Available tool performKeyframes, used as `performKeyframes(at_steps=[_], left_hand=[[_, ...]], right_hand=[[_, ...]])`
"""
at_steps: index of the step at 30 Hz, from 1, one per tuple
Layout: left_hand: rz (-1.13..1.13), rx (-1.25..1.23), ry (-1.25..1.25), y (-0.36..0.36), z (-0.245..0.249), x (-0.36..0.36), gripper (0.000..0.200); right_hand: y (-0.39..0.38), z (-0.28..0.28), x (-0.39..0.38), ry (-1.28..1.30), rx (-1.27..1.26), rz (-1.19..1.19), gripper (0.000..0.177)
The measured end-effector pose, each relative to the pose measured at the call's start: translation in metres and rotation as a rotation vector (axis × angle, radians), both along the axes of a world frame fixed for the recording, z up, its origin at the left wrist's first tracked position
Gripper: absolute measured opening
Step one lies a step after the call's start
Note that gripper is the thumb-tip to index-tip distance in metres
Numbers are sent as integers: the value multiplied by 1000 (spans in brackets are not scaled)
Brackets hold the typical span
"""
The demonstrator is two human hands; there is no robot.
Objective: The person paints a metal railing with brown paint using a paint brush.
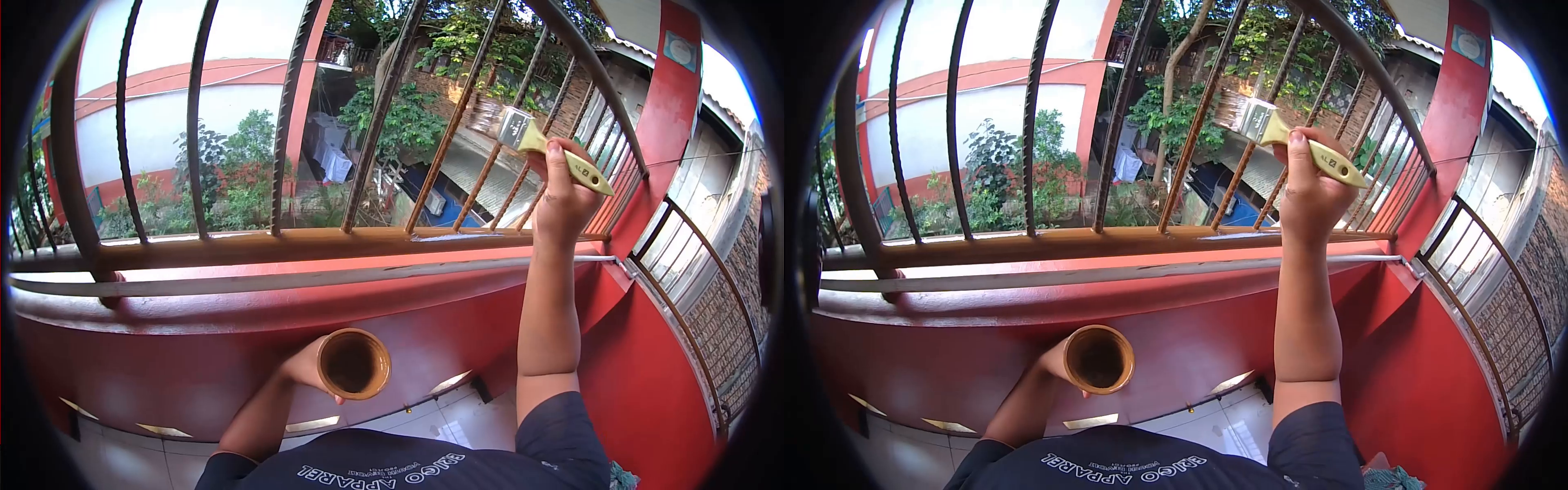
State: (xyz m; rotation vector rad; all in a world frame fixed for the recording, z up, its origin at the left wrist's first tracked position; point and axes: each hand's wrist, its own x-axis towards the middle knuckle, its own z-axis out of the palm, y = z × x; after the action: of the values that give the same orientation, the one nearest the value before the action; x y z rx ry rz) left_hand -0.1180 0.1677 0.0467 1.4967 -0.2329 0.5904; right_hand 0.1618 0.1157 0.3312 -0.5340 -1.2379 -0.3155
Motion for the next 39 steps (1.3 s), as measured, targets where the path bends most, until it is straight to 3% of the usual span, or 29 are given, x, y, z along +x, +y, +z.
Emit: performKeyframes(at_steps=[4, 6, 11, 18, 20, 22, 25, 29, 32, 37, 39], left_hand=[[-40, 5, -13, 1, 2, 2, 99], [-44, 30, -25, 1, 2, 3, 97], [-135, 14, 47, 9, -7, 6, 92], [-87, 68, -28, 3, 5, 2, 91], [-71, 77, -34, 1, 9, 1, 91], [-88, 100, -20, 2, 9, 2, 91], [-107, 89, -5, 3, 6, 1, 91], [-109, 104, 9, 3, 11, 1, 90], [-116, 101, 8, 1, 8, 2, 89], [-122, 108, 28, 3, 8, 1, 89], [-128, 85, 16, 2, 8, 2, 90]], right_hand=[[-3, -1, -29, -14, 38, -33, 6], [6, -4, -27, -139, 68, -298, 5], [-4, -5, -36, -263, 240, -551, 4], [-2, -19, -43, -250, 65, -495, 6], [-9, -15, -54, -137, 74, -314, 5], [-3, -6, -54, -178, 182, -435, 4], [0, -16, -47, -314, 110, -604, 7], [-24, -19, -63, -187, -118, -319, 7], [-12, 8, -47, -333, -8, -601, 5], [-10, 47, -34, -324, 169, -509, 6], [-9, 33, -38, -547, 198, -658, 7]])
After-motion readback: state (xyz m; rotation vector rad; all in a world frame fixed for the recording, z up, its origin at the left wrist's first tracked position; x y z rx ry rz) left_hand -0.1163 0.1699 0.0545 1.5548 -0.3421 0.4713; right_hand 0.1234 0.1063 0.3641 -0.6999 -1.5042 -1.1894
